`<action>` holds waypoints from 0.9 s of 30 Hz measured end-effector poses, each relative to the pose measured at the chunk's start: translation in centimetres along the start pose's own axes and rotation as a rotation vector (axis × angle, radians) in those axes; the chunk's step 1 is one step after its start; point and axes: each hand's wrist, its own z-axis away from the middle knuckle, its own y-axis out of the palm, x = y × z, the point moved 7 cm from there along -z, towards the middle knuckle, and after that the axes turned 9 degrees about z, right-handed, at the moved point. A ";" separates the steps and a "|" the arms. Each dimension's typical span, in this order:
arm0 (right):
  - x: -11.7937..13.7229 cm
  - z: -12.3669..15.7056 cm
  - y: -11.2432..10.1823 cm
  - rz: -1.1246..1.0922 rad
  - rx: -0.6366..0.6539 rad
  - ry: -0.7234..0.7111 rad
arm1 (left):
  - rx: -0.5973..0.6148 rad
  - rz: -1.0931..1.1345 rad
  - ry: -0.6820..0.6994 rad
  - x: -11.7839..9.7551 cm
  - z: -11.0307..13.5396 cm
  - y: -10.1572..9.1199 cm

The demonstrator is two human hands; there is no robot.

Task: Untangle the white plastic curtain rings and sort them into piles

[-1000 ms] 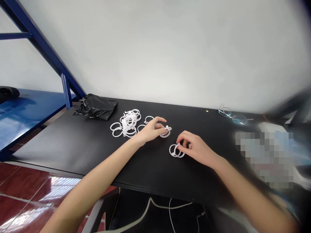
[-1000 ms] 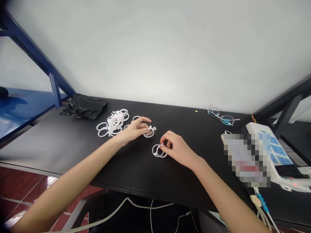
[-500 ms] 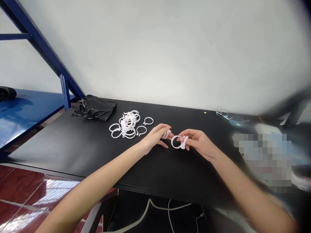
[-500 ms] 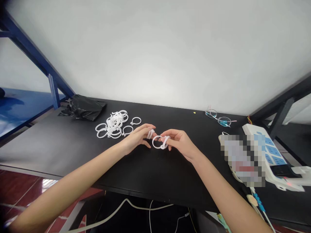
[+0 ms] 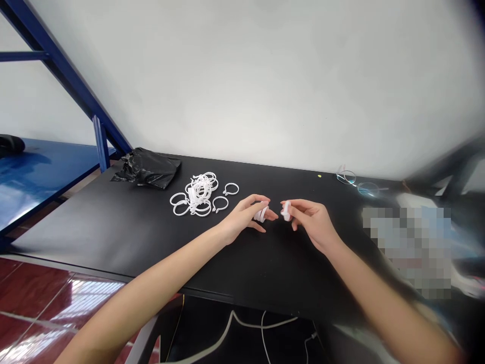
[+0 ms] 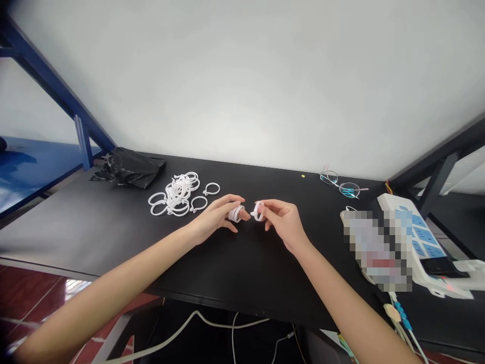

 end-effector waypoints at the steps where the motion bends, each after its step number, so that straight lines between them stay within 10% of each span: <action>1: -0.1 0.0 0.1 -0.018 0.016 0.024 | -0.003 0.012 0.017 -0.1 0.0 0.0; 9: -2.2 0.6 2.5 0.044 0.230 0.258 | 0.086 -0.006 0.105 -0.2 0.3 1.2; 27: 0.5 2.4 4.9 -0.301 0.646 0.184 | 0.151 -0.167 0.250 -1.0 1.4 2.3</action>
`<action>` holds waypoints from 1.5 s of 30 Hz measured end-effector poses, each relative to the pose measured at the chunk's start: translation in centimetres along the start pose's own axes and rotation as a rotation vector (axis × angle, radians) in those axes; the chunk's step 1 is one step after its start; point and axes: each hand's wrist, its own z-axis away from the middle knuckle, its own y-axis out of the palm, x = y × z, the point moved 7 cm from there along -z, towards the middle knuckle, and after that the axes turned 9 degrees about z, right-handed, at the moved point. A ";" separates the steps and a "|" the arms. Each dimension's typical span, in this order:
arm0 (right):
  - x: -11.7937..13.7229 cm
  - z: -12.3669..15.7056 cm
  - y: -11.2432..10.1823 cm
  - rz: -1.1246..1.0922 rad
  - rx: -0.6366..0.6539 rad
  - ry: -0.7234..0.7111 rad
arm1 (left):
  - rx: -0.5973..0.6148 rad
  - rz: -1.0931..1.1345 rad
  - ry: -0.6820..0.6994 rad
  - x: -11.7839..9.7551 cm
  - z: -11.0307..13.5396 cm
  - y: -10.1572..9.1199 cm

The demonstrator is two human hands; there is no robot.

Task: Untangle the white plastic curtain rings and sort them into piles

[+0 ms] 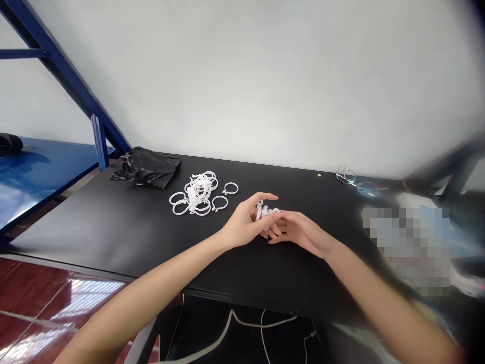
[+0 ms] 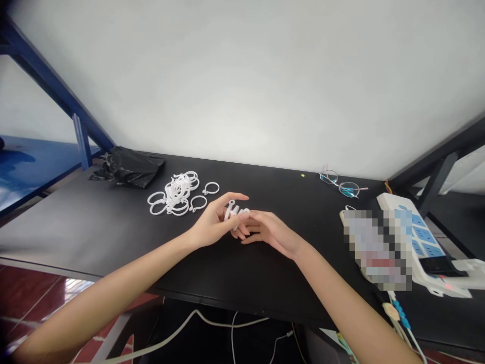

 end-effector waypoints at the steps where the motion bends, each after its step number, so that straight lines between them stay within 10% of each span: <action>1: -0.4 0.0 0.5 -0.052 0.052 0.029 | 0.017 -0.012 0.004 0.0 0.1 0.2; 12: -0.2 -0.1 1.3 0.086 -0.261 -0.201 | 0.141 -0.396 0.207 -0.3 0.8 1.2; 18: 0.8 0.3 1.5 0.193 -0.230 -0.275 | 0.214 -0.326 0.222 -0.1 0.9 1.9; 45: -0.1 0.9 -0.5 0.085 -0.597 -0.244 | 0.350 -0.138 -0.033 0.8 1.4 3.2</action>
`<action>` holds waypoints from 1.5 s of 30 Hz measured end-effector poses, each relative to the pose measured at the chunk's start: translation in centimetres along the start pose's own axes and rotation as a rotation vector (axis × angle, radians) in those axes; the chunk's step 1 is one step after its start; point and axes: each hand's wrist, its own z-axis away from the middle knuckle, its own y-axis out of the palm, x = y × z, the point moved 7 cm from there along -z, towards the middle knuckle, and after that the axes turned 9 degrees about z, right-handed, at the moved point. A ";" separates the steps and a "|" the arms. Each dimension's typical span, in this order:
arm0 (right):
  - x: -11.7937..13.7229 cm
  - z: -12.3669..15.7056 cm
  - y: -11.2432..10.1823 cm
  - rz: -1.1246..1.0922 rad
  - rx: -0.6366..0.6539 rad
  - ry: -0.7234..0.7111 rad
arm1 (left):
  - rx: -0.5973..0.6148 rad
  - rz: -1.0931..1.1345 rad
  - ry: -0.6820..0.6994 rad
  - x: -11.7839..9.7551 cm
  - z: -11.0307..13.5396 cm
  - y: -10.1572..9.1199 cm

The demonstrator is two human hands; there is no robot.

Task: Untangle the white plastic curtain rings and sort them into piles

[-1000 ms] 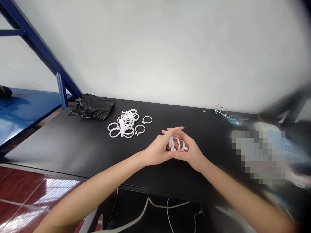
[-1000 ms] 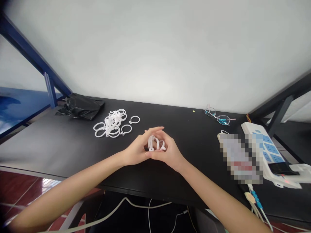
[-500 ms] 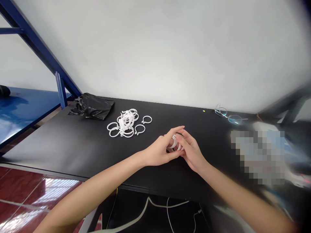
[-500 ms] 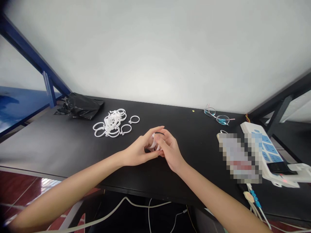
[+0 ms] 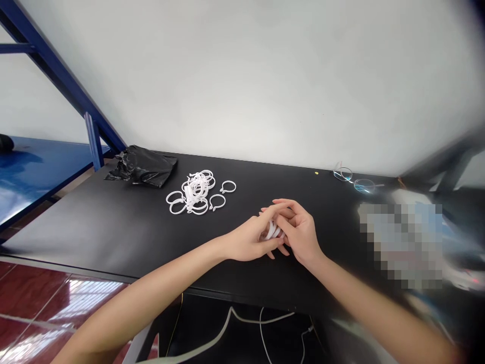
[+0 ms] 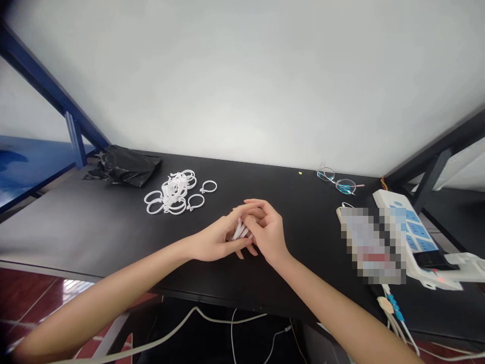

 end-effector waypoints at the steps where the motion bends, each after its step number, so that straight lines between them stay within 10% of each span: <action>1: -0.1 -0.1 0.1 -0.014 0.032 0.029 | -0.008 0.033 0.009 0.1 0.0 -0.1; 8: -0.3 0.0 2.1 0.006 0.423 0.118 | -0.023 0.163 -0.005 0.3 0.1 -0.6; 15: -0.2 -0.1 1.8 -0.042 0.273 0.064 | -0.069 0.081 0.037 -0.5 0.0 -1.2; 32: 0.6 0.1 2.0 -0.195 0.470 0.100 | -0.136 0.487 -0.087 -0.9 -0.1 -3.0; 38: 0.1 -0.1 1.8 -0.193 0.428 0.136 | -0.203 0.235 -0.026 -1.3 0.0 -3.5; 45: 0.0 0.3 2.2 -0.098 0.411 0.142 | -0.237 -0.731 0.150 -1.9 0.3 -3.5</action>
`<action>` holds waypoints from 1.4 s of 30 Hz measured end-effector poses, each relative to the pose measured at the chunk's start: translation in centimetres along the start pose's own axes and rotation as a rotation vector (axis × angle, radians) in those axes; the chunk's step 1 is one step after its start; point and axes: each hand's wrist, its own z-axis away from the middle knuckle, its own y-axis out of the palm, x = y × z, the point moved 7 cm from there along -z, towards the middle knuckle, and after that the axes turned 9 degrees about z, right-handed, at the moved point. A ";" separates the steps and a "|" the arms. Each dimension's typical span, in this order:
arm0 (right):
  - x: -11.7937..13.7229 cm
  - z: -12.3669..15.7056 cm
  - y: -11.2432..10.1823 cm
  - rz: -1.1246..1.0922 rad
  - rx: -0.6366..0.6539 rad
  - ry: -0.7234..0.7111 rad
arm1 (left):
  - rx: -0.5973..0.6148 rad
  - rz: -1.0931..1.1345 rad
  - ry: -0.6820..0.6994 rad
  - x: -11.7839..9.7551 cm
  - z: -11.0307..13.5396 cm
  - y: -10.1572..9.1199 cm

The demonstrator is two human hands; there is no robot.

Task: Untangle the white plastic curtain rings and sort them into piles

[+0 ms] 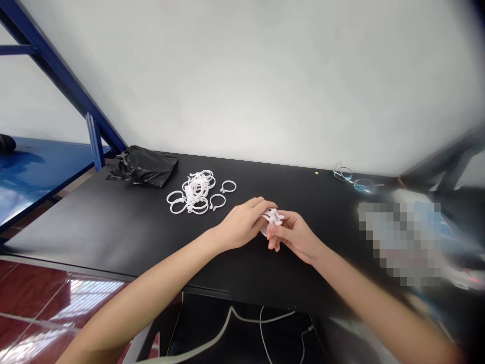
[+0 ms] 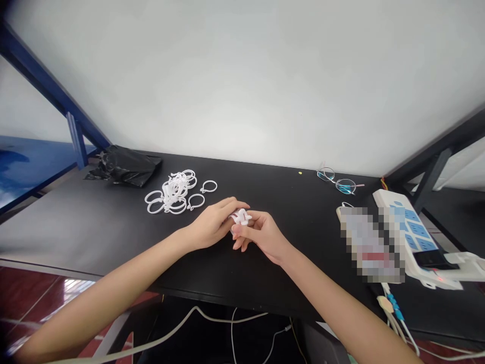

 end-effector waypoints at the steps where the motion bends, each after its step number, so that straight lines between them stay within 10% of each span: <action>1: -0.2 0.0 0.1 0.010 0.017 0.016 | 0.045 -0.070 0.011 0.1 0.1 0.4; 10: -0.9 0.0 0.2 0.053 0.056 0.065 | 0.168 -0.325 0.032 1.0 0.1 1.5; 24: 3.0 2.6 1.6 0.495 -0.022 -0.443 | 0.124 0.502 -0.118 1.1 -0.4 0.6; 33: 0.4 0.7 -0.1 0.064 -0.118 -0.130 | 0.203 0.596 -0.241 2.9 -0.5 1.4; 37: 0.0 0.2 -2.9 -0.082 -0.328 -0.115 | 0.126 0.509 -0.264 2.8 0.0 -2.0; 42: 1.3 -2.2 -3.2 0.148 -0.369 -0.108 | -0.553 0.137 -0.209 6.4 4.0 -14.2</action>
